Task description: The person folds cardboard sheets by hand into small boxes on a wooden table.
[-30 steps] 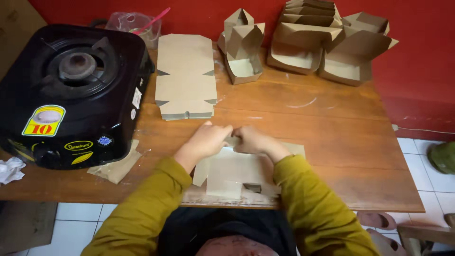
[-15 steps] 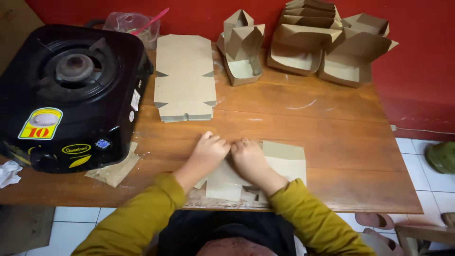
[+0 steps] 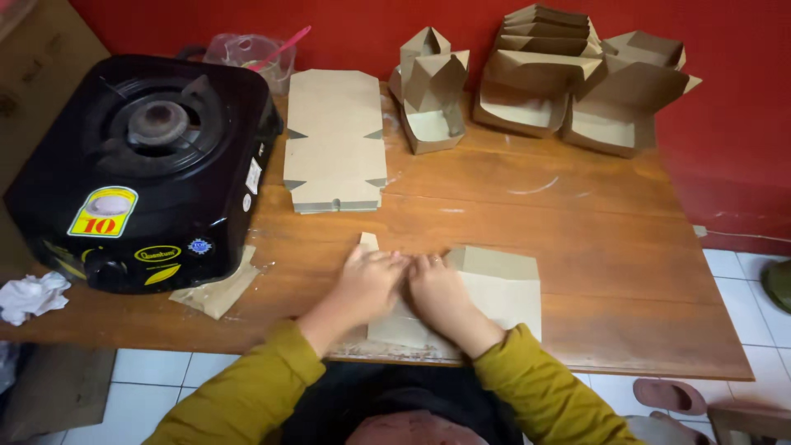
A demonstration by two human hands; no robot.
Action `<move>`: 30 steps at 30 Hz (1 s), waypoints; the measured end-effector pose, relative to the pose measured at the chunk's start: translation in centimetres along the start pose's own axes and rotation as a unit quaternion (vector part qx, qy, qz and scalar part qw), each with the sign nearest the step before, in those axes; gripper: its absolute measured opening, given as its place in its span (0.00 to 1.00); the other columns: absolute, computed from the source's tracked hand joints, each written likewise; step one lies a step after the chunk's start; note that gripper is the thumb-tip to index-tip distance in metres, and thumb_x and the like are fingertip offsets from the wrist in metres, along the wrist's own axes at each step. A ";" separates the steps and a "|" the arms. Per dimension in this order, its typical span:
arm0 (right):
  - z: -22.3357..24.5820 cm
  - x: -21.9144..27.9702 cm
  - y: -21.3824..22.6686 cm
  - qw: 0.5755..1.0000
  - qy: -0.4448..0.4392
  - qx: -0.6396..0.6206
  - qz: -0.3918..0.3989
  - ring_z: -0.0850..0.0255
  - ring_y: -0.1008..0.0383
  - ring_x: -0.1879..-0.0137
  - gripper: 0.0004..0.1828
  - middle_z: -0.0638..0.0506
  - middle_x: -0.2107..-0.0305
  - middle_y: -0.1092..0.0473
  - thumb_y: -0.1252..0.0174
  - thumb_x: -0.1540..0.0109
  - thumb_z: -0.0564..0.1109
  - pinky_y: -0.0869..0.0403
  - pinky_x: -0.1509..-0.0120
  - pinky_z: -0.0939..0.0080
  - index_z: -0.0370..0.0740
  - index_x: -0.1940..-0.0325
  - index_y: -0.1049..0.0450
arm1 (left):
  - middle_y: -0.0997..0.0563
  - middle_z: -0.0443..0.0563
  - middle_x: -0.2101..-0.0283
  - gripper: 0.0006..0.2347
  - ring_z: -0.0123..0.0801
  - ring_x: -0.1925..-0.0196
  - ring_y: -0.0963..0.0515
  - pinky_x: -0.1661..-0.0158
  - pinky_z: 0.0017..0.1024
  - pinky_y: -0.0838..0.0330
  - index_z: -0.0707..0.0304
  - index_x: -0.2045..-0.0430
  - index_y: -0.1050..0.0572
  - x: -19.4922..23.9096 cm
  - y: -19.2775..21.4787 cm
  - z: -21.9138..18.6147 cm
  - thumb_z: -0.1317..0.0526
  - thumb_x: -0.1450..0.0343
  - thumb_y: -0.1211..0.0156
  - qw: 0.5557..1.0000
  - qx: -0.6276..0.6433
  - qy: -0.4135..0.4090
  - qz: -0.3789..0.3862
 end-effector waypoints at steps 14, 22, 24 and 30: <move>-6.4 1.1 7.5 0.934 -0.092 -0.324 -0.122 0.40 0.26 0.43 0.20 0.37 0.52 0.27 0.42 0.38 0.43 0.28 0.40 0.46 0.37 0.42 0.27 | 0.19 0.55 0.74 0.33 0.38 0.72 0.20 0.70 0.29 0.26 0.48 0.27 0.49 4.6 -2.6 8.3 0.68 0.31 0.50 0.851 0.451 0.270 0.018; 0.3 4.8 8.5 0.963 0.087 -0.244 -0.079 0.48 0.27 0.40 0.30 0.41 0.50 0.27 0.35 0.42 0.57 0.33 0.33 0.49 0.36 0.43 0.27 | 0.20 0.57 0.68 0.31 0.30 0.67 0.24 0.68 0.20 0.30 0.48 0.27 0.48 3.8 -6.7 10.8 0.71 0.29 0.54 0.801 0.523 0.290 -0.034; -0.2 5.9 4.8 0.980 0.067 -0.132 -0.130 0.57 0.24 0.48 0.20 0.50 0.58 0.26 0.37 0.41 0.53 0.26 0.46 0.61 0.43 0.49 0.24 | 0.18 0.61 0.63 0.28 0.36 0.62 0.21 0.60 0.30 0.22 0.51 0.30 0.40 4.1 -7.9 10.8 0.70 0.30 0.52 0.804 0.520 0.288 -0.025; 0.9 5.8 6.1 0.981 0.059 -0.138 -0.125 0.60 0.25 0.60 0.06 0.54 0.69 0.28 0.44 0.38 0.47 0.25 0.58 0.65 0.47 0.61 0.24 | 0.38 0.52 0.36 0.27 0.58 0.38 0.28 0.42 0.54 0.32 0.41 0.39 0.34 2.0 4.3 5.2 0.48 0.35 0.44 0.956 0.157 0.246 0.027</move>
Point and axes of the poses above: each hand's wrist, its own x-axis away from the middle knuckle, its own y-axis out of the back of the hand, z = x × y, the point moved 10 cm from there along -x, towards the middle knuckle
